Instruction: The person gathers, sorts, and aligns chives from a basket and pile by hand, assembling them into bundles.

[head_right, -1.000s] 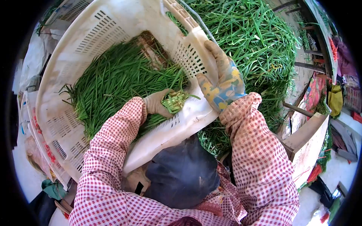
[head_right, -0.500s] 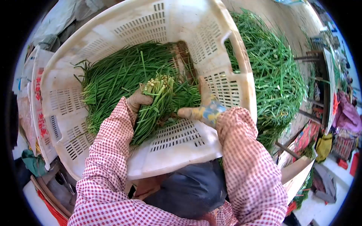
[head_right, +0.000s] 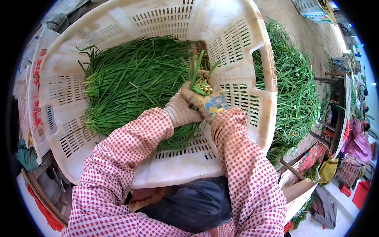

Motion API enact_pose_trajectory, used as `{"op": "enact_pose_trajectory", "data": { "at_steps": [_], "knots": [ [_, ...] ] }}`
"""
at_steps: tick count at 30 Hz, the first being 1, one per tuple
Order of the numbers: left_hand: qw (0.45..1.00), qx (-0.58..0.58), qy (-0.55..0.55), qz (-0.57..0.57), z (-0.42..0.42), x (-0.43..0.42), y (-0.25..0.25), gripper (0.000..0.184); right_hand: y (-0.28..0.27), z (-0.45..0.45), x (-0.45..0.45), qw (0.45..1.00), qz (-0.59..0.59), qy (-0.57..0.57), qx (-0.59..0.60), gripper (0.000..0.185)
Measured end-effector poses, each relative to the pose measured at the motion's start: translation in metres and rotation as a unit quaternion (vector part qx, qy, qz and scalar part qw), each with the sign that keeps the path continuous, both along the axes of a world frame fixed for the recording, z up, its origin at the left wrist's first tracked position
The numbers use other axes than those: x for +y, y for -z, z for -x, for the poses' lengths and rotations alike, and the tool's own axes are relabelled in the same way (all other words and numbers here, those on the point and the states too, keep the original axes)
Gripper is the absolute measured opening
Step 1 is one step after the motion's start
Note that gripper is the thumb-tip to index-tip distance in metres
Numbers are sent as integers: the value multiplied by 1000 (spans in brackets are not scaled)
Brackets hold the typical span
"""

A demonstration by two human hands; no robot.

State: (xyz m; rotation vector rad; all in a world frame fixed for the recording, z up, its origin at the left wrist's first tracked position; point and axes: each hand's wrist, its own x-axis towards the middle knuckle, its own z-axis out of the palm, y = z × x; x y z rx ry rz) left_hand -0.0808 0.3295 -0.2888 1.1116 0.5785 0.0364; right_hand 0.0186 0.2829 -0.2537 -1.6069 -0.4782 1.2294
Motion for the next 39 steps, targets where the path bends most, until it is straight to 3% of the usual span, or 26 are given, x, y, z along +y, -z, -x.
{"op": "enact_pose_trajectory", "data": {
  "at_steps": [1, 3, 6, 7, 8, 11, 12, 14, 15, 16, 17, 18, 21, 23, 24, 26, 27, 29, 30, 32, 34, 36, 37, 39],
  "knots": [
    [994, 52, -23, -94, -2, -11, 25, 87, 6, -6, -1, 999, 11, -21, -45, 63],
    [970, 115, -56, -209, 3, -14, 13, 96, -2, -10, -2, 992, 30, -43, -110, 40],
    [961, 70, -51, -262, 19, -10, -22, 93, -27, -15, -2, 997, 1, -21, -73, 44],
    [981, 19, -78, -176, 23, -10, -29, 108, -42, -15, -6, 993, -5, -28, -113, 38],
    [980, 15, -79, -184, 31, -12, -34, 108, -51, -18, -13, 993, -12, -28, -117, 38],
    [940, 18, 33, -339, 54, -17, -50, 114, -93, -35, -31, 983, -143, 61, -92, 34],
    [933, 49, 85, -345, 61, -22, -48, 111, -107, -46, -38, 973, -198, 80, -91, 35],
    [931, 86, 176, -306, 75, -31, -44, 92, -157, -78, -57, 916, -234, 2, -325, 32],
    [914, 126, 231, -308, 83, -36, -49, 79, -183, -87, -68, 912, -282, 26, -297, 31],
    [903, 89, 252, -338, 90, -41, -30, 71, -211, -95, -83, 903, -330, 50, -272, 31],
    [901, 107, 261, -331, 94, -43, -26, 68, -242, -111, -106, 872, -280, 66, -395, 33],
    [881, 163, 308, -320, 95, -37, -38, 69, -272, -111, -127, 875, -341, 111, -325, 35],
    [841, 255, 265, -397, 102, -30, -49, 73, -361, -111, -201, 840, -393, 172, -332, 35],
    [881, 259, 194, -345, 110, -21, -37, 75, -400, -97, -247, 819, -427, 197, -330, 32],
    [905, 280, 132, -290, 109, -25, -56, 69, -412, -94, -270, 808, -443, 179, -343, 29],
    [941, 240, 0, -240, 117, -20, -31, 60, -407, -102, -303, 801, -386, 203, -411, 28],
    [942, 226, -20, -248, 118, -25, -38, 55, -391, -108, -308, 816, -275, 303, -408, 30],
    [938, 196, -83, -272, 108, -36, -80, 45, -358, -122, -321, 836, -200, 299, -415, 30],
    [936, 193, -85, -282, 101, -37, -87, 45, -346, -123, -319, 821, -272, 194, -462, 30],
    [967, 9, -128, -221, 109, -45, -94, 40, -338, -120, -334, 849, -308, 235, -360, 29],
    [964, -2, -108, -244, 113, -56, -112, 37, -333, -124, -347, 854, -269, 341, -285, 30],
    [957, -54, -101, -268, 95, -69, -136, 32, -308, -140, -361, 833, -245, 291, -402, 29],
    [948, -121, -88, -282, 90, -82, -151, 29, -301, -131, -360, 830, -350, 227, -369, 27],
    [939, -138, -36, -312, 78, -106, -182, 25, -304, -120, -373, 844, -268, 213, -413, 28]
  ]
}}
